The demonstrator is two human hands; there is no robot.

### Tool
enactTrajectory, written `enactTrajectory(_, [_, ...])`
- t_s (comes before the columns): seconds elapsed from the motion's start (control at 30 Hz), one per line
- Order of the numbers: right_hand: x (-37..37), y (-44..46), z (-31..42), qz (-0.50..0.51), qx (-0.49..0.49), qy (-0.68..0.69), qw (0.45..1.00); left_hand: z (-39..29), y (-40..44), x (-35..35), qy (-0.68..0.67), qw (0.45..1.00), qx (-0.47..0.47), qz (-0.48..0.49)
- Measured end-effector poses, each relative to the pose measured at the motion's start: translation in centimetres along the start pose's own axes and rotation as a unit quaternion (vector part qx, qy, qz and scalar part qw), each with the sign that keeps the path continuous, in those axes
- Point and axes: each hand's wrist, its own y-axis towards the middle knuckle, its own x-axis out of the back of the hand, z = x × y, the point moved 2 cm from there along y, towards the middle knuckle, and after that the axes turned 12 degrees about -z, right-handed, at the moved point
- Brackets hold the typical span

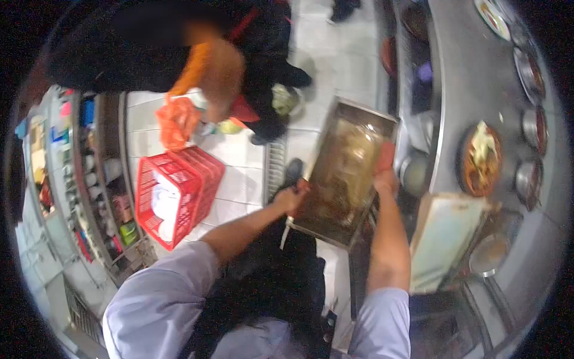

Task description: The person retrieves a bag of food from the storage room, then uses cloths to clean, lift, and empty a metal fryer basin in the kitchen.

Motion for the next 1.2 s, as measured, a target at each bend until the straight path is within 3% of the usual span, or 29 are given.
enactTrajectory(0.07, [-0.9,0.7,-0.1,-0.040,0.065,-0.024,0.997,-0.1,-0.2,0.4,-0.002,1.000,0.007,0.011])
enactTrajectory(0.13, [0.1,0.1,0.1,-0.030,0.089,0.035,0.995,0.1,-0.5,0.3,0.010,0.999,-0.025,0.024])
enactTrajectory(0.17, [-3.0,2.5,-1.3,-0.058,0.084,0.016,0.995,0.7,0.1,-0.2,0.071,0.986,-0.154,0.001])
enactTrajectory(0.2, [0.1,-0.4,-0.3,-0.053,0.075,0.114,0.989,0.7,-0.2,0.0,0.070,0.982,-0.176,-0.013])
enactTrajectory(0.23, [-1.0,0.3,-0.5,-0.063,0.066,0.107,0.990,0.7,-0.6,0.3,0.069,0.977,-0.198,-0.028])
enactTrajectory(0.3, [-0.8,0.8,0.1,-0.064,0.035,0.091,0.993,0.4,-0.9,0.5,0.005,0.994,-0.109,-0.033])
enactTrajectory(0.37, [0.7,0.0,1.2,-0.050,0.011,0.083,0.995,1.9,1.7,-2.0,0.009,0.997,-0.077,-0.023])
enactTrajectory(0.47, [1.3,0.5,1.8,-0.044,-0.004,0.078,0.996,0.0,0.5,0.9,-0.034,0.999,0.010,-0.006])
enactTrajectory(0.57, [2.9,-0.1,3.6,-0.055,-0.009,0.090,0.994,-1.4,-0.9,4.1,-0.047,0.999,0.021,-0.009])
enactTrajectory(0.67, [3.7,0.8,5.0,-0.074,0.043,0.060,0.995,-2.1,-1.0,6.0,-0.036,0.999,0.028,-0.016])
enactTrajectory(0.7, [4.1,1.4,6.0,-0.063,0.096,0.108,0.987,-2.0,-0.4,6.2,-0.028,0.999,0.028,-0.018])
enactTrajectory(0.73, [3.9,2.2,6.2,-0.052,0.143,0.152,0.977,-0.5,1.1,6.0,0.025,0.987,-0.153,-0.037])
enactTrajectory(0.8, [4.3,4.1,7.7,-0.053,0.128,0.043,0.989,-2.7,-1.3,8.5,-0.116,0.990,0.056,-0.058])
enactTrajectory(0.83, [5.6,3.5,9.1,-0.057,0.089,0.018,0.994,-3.4,-0.8,9.7,-0.086,0.994,0.072,-0.004])
enactTrajectory(0.87, [5.6,4.2,9.9,-0.092,0.113,0.015,0.989,-2.1,2.2,7.9,-0.058,0.997,0.059,-0.012])
enactTrajectory(1.0, [11.4,2.6,15.3,-0.071,0.054,0.037,0.995,-3.9,3.3,10.8,-0.099,0.995,0.007,-0.012])
enactTrajectory(1.2, [14.0,7.2,22.7,-0.094,0.102,-0.020,0.990,-6.3,6.0,15.2,-0.159,0.987,0.034,-0.015])
